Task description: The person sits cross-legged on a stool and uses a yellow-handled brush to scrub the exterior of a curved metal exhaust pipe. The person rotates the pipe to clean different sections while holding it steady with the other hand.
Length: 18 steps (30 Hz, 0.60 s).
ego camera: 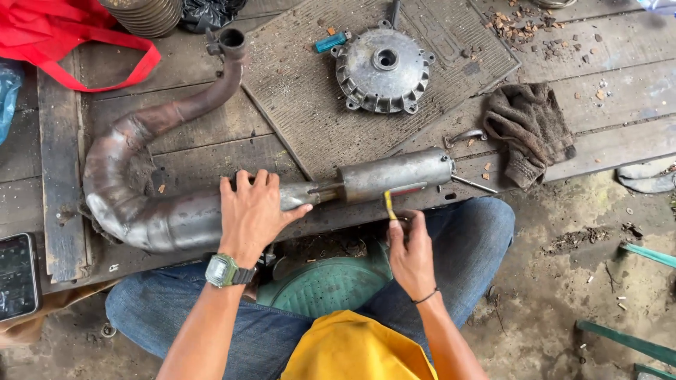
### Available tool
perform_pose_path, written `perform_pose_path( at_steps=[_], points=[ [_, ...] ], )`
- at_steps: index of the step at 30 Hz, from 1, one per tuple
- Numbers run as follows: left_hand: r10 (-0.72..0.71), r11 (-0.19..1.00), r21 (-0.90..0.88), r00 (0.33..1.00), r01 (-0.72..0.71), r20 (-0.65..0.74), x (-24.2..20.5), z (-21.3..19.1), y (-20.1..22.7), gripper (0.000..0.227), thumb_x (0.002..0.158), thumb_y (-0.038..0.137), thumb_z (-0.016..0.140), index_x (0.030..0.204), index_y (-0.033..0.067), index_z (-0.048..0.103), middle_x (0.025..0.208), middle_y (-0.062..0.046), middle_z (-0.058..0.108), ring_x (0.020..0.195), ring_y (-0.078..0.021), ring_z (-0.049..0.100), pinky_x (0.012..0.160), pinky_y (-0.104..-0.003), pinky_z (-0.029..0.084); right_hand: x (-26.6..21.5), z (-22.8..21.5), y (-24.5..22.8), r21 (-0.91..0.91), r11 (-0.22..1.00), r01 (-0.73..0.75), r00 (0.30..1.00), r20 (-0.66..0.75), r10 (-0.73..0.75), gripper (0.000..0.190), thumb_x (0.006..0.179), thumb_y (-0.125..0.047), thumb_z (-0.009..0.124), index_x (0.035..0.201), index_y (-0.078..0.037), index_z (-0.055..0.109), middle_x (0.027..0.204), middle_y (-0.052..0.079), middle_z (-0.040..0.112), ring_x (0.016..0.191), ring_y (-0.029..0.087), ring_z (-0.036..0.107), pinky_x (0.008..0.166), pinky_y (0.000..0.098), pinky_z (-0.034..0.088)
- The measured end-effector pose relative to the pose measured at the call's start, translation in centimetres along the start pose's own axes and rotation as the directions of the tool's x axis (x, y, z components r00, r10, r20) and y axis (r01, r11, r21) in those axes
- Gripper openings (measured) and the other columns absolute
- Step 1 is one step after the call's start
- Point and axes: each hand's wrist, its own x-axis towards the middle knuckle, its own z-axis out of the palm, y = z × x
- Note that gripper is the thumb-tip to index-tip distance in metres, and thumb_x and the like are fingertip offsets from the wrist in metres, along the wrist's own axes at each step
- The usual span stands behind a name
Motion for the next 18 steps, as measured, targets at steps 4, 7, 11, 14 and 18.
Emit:
perform_pose_path(
  at_steps=[4, 7, 11, 14, 18],
  points=[
    [0.009, 0.998, -0.064, 1.000, -0.009, 0.008, -0.9, -0.2, 2.2, 0.081, 0.090, 0.081, 0.052, 0.125, 0.0093, 0.068, 0.116, -0.011, 0.073, 0.122, -0.0342, 0.062, 0.105, -0.065, 0.043, -0.3, 1.5, -0.1, 0.011, 0.998, -0.058, 0.998, 0.025, 0.058, 0.024, 0.107, -0.024, 0.049, 0.112, -0.008, 0.066, 0.068, 0.013, 0.067, 0.064, 0.027, 0.064, 0.060, 0.0435, 0.053],
    [0.025, 0.997, -0.078, 0.999, -0.027, -0.026, -0.7, 0.4, 3.1, 0.078, 0.089, 0.077, 0.054, 0.124, 0.0082, 0.066, 0.115, -0.013, 0.071, 0.119, -0.0377, 0.062, 0.102, -0.068, 0.041, 0.1, 2.4, 1.6, 0.042, 0.998, -0.055, 0.998, 0.033, 0.054, 0.035, 0.109, -0.026, 0.045, 0.092, -0.005, 0.068, 0.061, 0.010, 0.061, 0.059, 0.023, 0.059, 0.056, 0.0376, 0.050],
    [0.182, 0.968, -0.153, 0.976, -0.200, -0.122, 1.1, 2.0, 5.1, 0.062, 0.099, 0.066, 0.048, 0.119, 0.0097, 0.066, 0.105, -0.010, 0.072, 0.113, -0.0308, 0.067, 0.106, -0.061, 0.039, -0.2, 2.9, 1.7, 0.017, 0.998, -0.052, 0.996, 0.073, 0.051, 0.043, 0.110, -0.030, 0.043, 0.081, -0.005, 0.063, 0.059, 0.013, 0.059, 0.059, 0.028, 0.057, 0.057, 0.0404, 0.048],
    [0.219, 0.953, -0.179, 0.963, -0.245, -0.156, 3.1, 4.4, 6.5, 0.061, 0.102, 0.063, 0.043, 0.115, 0.0077, 0.065, 0.101, -0.011, 0.072, 0.104, -0.0335, 0.071, 0.095, -0.057, 0.048, -0.1, 3.7, 1.0, -0.005, 0.999, -0.039, 0.996, 0.078, 0.040, 0.041, 0.110, -0.030, 0.044, 0.090, 0.000, 0.063, 0.068, 0.022, 0.062, 0.068, 0.038, 0.062, 0.064, 0.0474, 0.051],
    [0.218, 0.964, -0.117, 0.964, -0.237, -0.154, 3.4, 4.9, 6.8, 0.062, 0.102, 0.065, 0.040, 0.111, 0.0085, 0.063, 0.097, -0.011, 0.071, 0.096, -0.0354, 0.072, 0.084, -0.054, 0.054, 1.9, 4.7, -1.9, -0.035, 0.998, 0.051, 0.998, 0.031, -0.050, 0.049, 0.110, -0.029, 0.042, 0.115, 0.015, 0.065, 0.086, 0.033, 0.068, 0.088, 0.050, 0.069, 0.078, 0.0559, 0.054]
  ],
)
